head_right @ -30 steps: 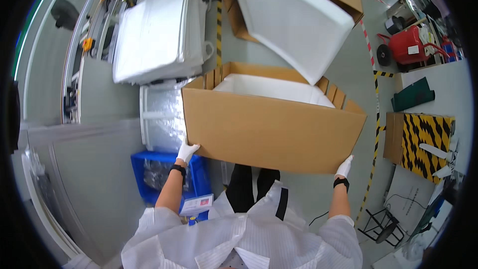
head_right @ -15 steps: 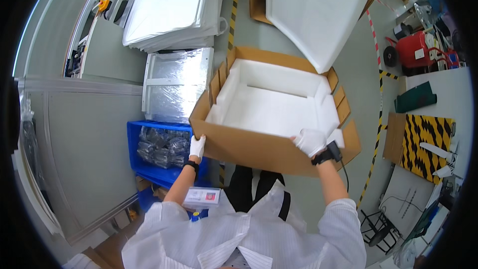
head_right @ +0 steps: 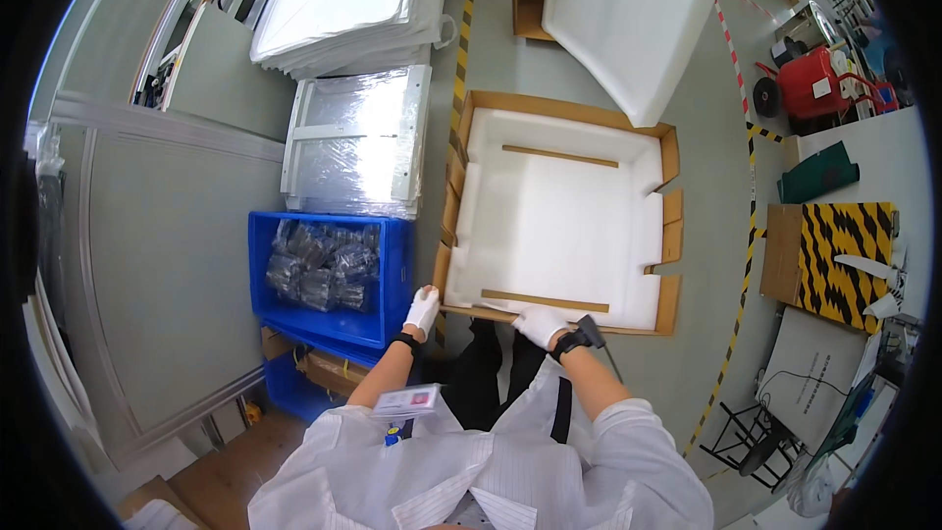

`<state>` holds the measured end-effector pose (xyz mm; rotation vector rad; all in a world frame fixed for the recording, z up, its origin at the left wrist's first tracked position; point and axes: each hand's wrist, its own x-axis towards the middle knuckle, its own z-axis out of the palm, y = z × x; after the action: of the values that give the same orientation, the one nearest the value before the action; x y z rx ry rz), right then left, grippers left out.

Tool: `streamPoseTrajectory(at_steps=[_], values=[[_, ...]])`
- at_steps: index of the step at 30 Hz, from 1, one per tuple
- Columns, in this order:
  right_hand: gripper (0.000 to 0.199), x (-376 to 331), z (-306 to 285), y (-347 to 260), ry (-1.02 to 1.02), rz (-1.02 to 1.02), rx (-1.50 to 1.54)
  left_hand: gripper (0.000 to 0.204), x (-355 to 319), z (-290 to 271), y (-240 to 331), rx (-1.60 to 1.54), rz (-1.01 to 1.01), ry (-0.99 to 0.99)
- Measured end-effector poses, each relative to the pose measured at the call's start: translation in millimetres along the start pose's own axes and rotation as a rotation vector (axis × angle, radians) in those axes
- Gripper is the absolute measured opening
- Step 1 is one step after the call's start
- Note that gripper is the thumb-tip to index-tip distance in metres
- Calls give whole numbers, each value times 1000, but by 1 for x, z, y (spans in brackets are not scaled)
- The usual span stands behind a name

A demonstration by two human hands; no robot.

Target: The recorder is assembling the interior padding of a large battery storage box, unwrapping a plastic housing, and placing battery components and brackets into the box on a factory floor.

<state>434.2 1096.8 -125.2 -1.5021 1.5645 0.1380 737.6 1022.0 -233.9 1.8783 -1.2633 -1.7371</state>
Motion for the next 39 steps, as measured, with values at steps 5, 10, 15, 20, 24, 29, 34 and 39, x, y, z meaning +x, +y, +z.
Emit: streamPoseTrajectory(at_steps=[5,10,15,20,24,29,34,39], values=[[49,-21,53,36,69,-39,215,64,-9,68,64,-154,-44,43],[11,-110,107,193,314,-46,-226,66,-59,74,54,204,31,-206],[34,-215,207,322,156,355,-232,60,-113,11,-58,381,-18,-128],[35,-152,191,249,161,649,38,59,-178,-91,-114,581,-388,87],[45,-38,162,163,142,356,144,59,-213,-153,-189,552,-633,178],[55,101,164,50,-77,86,38,54,-221,-197,-232,631,-354,434],[80,223,255,21,59,-44,362,70,-175,-238,-289,322,-365,637],[93,324,284,-4,647,-94,814,93,-110,-249,-318,289,-372,853]])
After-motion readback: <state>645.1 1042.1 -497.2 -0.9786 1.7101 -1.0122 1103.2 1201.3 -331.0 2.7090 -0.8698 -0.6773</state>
